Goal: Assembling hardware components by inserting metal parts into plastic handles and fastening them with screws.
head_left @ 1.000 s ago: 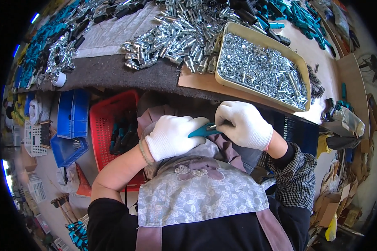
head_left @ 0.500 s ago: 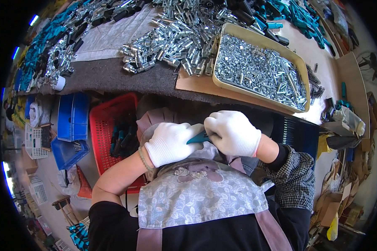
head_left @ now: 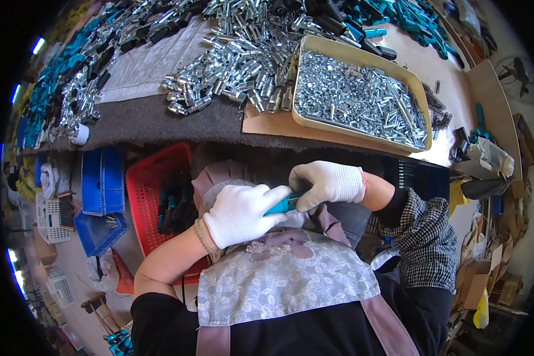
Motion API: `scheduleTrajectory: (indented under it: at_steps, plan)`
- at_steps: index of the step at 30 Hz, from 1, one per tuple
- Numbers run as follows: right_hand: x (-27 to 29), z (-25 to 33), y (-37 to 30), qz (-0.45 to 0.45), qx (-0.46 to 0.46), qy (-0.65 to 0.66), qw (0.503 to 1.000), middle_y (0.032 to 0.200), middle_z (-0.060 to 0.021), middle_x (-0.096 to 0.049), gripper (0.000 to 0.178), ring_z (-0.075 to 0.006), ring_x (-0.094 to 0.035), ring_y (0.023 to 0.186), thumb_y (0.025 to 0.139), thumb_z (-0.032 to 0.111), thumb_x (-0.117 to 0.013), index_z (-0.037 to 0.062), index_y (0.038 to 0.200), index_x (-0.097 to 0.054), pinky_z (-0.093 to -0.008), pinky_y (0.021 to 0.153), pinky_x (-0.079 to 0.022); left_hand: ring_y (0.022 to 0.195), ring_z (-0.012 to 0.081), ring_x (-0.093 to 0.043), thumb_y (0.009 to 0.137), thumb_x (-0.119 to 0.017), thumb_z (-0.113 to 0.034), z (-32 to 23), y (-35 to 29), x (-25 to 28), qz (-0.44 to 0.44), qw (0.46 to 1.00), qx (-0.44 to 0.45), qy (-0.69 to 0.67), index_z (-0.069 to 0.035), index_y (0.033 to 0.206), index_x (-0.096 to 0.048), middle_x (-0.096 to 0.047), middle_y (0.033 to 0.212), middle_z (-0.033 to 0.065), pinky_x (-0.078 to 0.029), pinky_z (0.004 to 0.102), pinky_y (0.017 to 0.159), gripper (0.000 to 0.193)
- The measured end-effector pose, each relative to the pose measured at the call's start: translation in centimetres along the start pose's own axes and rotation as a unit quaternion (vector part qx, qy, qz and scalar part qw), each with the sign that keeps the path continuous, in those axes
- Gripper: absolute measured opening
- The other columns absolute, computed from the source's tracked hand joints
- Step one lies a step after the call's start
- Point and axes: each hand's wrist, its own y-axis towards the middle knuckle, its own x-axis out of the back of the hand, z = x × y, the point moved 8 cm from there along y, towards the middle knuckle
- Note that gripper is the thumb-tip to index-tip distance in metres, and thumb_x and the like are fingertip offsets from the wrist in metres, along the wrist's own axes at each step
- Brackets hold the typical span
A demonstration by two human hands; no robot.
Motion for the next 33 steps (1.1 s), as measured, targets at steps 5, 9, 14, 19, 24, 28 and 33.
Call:
scheduleTrajectory:
  at_steps: [5,9,14,19,24,28,33]
  plan:
    - [-0.6,0.6,-0.8,-0.063,0.014,-0.013,0.998,0.077,-0.0091,-0.062,0.041,-0.0165,-0.057,0.072,0.067,0.023,-0.084,-0.0019,0.090,-0.061,-0.0329,0.065,-0.047,0.063,0.0240,-0.066,0.080,-0.073,-0.031,-0.8,0.0,0.3,0.006,0.999,-0.017,0.030,-0.014,0.115,-0.063,-0.060,0.077,0.0065,-0.052,0.0361,0.055,0.041]
    - [-0.3,0.9,-1.0,-0.118,0.024,-0.042,0.992,0.073,-0.0114,-0.061,0.041,-0.0192,-0.057,0.068,0.066,0.025,-0.084,-0.0012,0.087,-0.061,-0.0341,0.064,-0.047,0.063,0.0237,-0.065,0.079,-0.074,-0.030,-0.6,0.1,0.4,0.003,0.999,-0.007,0.041,-0.014,0.115,-0.062,-0.059,0.077,0.0062,-0.051,0.0364,0.055,0.041]
    - [0.5,1.6,-1.6,-0.190,0.016,-0.042,0.981,0.073,-0.0154,-0.063,0.044,-0.0241,-0.061,0.068,0.064,0.029,-0.086,-0.0013,0.085,-0.063,-0.0364,0.066,-0.049,0.068,0.0243,-0.066,0.073,-0.079,-0.030,-0.2,0.6,0.5,0.006,0.999,0.002,0.051,-0.011,0.120,-0.063,-0.059,0.079,0.0069,-0.051,0.0358,0.060,0.053]
    - [1.5,1.7,-2.7,-0.224,0.026,-0.080,0.971,0.083,-0.0193,-0.068,0.056,-0.0281,-0.069,0.080,0.065,0.034,-0.088,-0.0027,0.101,-0.066,-0.0373,0.075,-0.053,0.071,0.0271,-0.067,0.078,-0.077,-0.031,0.9,0.9,1.6,0.011,1.000,0.001,-0.007,-0.011,0.124,-0.062,-0.062,0.085,0.0090,-0.053,0.0372,0.062,0.052]
    - [5.8,6.0,-7.9,-0.347,0.138,-0.243,0.895,0.090,-0.0152,-0.069,0.028,-0.0340,-0.068,0.088,0.080,0.027,-0.076,0.0053,0.097,-0.072,-0.0396,0.079,-0.054,0.079,0.0322,-0.069,0.078,-0.079,-0.029,2.8,-0.6,1.8,0.014,0.988,0.088,-0.123,-0.006,0.117,-0.067,-0.069,0.090,0.0144,-0.055,0.0372,0.071,0.047]
    - [15.6,2.8,-17.7,-0.648,0.045,-0.365,0.667,0.094,-0.0170,-0.067,0.018,-0.0357,-0.066,0.086,0.084,0.020,-0.068,0.0051,0.094,-0.072,-0.0415,0.077,-0.052,0.094,0.0267,-0.071,0.081,-0.075,-0.018,3.3,-1.5,1.0,0.026,0.958,0.169,-0.231,-0.004,0.125,-0.064,-0.071,0.105,0.0177,-0.054,0.0334,0.083,0.048]
    - [18.6,-3.3,-17.6,-0.589,-0.223,-0.362,0.687,0.096,-0.0202,-0.070,0.032,-0.0377,-0.067,0.093,0.083,0.035,-0.071,0.0060,0.095,-0.074,-0.0434,0.083,-0.053,0.101,0.0188,-0.068,0.084,-0.071,-0.015,3.7,-0.9,-0.8,0.005,0.921,0.210,-0.327,-0.001,0.129,-0.060,-0.070,0.111,0.0156,-0.051,0.0310,0.089,0.049]
